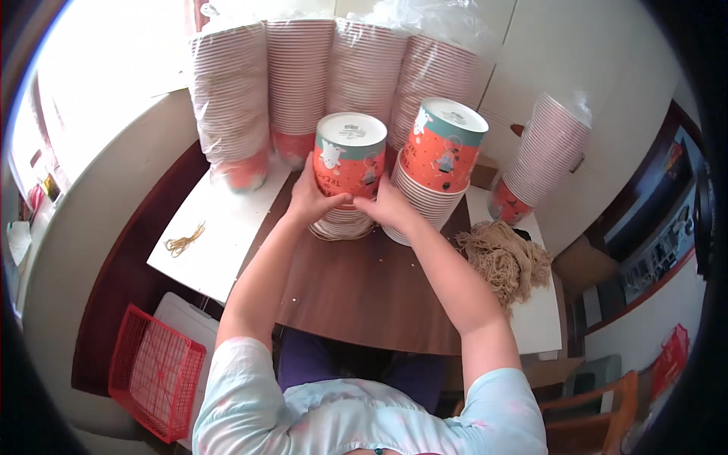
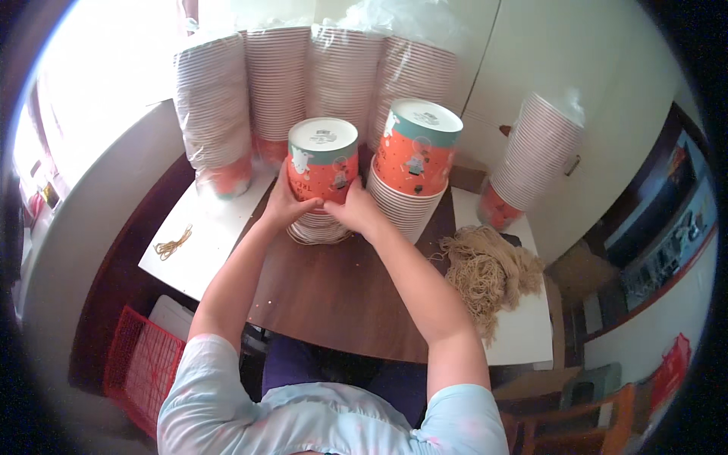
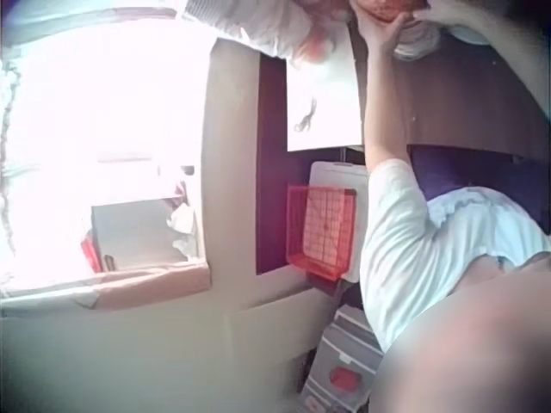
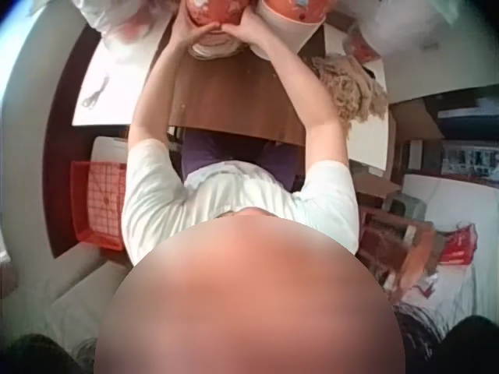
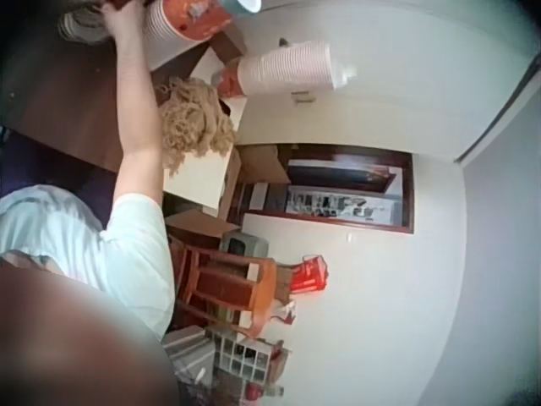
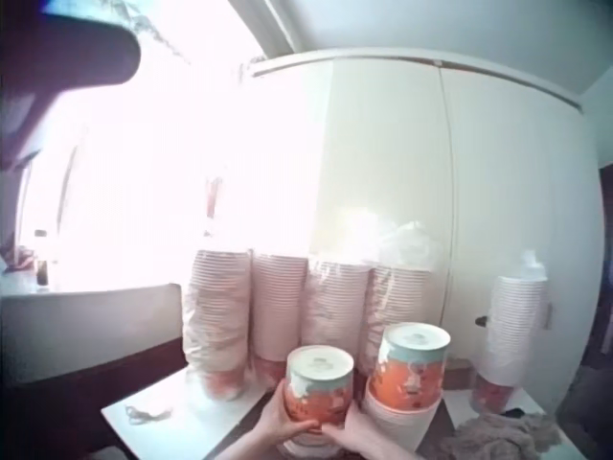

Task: Tying individual lengths of string to paper cups as part of a manufacturing or packaging process.

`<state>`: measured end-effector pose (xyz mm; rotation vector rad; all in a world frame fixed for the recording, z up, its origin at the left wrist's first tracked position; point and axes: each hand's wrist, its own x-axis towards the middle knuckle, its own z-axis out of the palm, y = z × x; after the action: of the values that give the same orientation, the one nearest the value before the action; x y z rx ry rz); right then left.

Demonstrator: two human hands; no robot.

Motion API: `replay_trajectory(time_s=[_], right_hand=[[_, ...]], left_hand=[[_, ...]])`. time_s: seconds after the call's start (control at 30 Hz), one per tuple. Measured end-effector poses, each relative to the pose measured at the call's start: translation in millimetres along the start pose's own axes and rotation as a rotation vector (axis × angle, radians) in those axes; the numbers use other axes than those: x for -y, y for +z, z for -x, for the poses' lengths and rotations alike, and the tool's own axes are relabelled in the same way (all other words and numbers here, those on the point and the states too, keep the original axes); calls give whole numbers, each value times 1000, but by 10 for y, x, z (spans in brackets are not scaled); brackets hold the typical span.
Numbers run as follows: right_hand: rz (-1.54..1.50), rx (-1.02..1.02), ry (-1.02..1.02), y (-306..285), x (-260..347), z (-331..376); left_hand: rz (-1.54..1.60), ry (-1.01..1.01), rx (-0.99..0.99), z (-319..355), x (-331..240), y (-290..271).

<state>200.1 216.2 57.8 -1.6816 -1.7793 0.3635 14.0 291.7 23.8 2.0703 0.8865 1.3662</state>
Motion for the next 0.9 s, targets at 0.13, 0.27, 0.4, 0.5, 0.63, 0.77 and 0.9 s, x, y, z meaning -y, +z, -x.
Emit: replay_trajectory(time_s=[0.13, 0.27, 0.4, 0.5, 0.63, 0.77, 0.9], right_hand=[[415, -437, -369, -673, 509, 414], [819, -821, -455, -1639, 619, 306], [693, -412, -381, -1853, 378, -120], [524, -415, -376, -2011, 278, -467], [511, -348, -336, -2265, 725, -491], [440, -785, -346, -2661, 1036, -309], [247, -1241, -369, -3282, 1230, 368]], left_hand=[[-314, -191, 41, 108, 65, -114], [-479, 309, -345, 58, -601, -37], [-208, 350, -196, -32, -1277, 461], [-15, 106, -104, -197, -1387, 1019], [-114, 125, -154, -335, -1229, 1260], [-172, -97, -20, -323, -1274, 1231], [47, -89, 110, -410, -1046, 1136]])
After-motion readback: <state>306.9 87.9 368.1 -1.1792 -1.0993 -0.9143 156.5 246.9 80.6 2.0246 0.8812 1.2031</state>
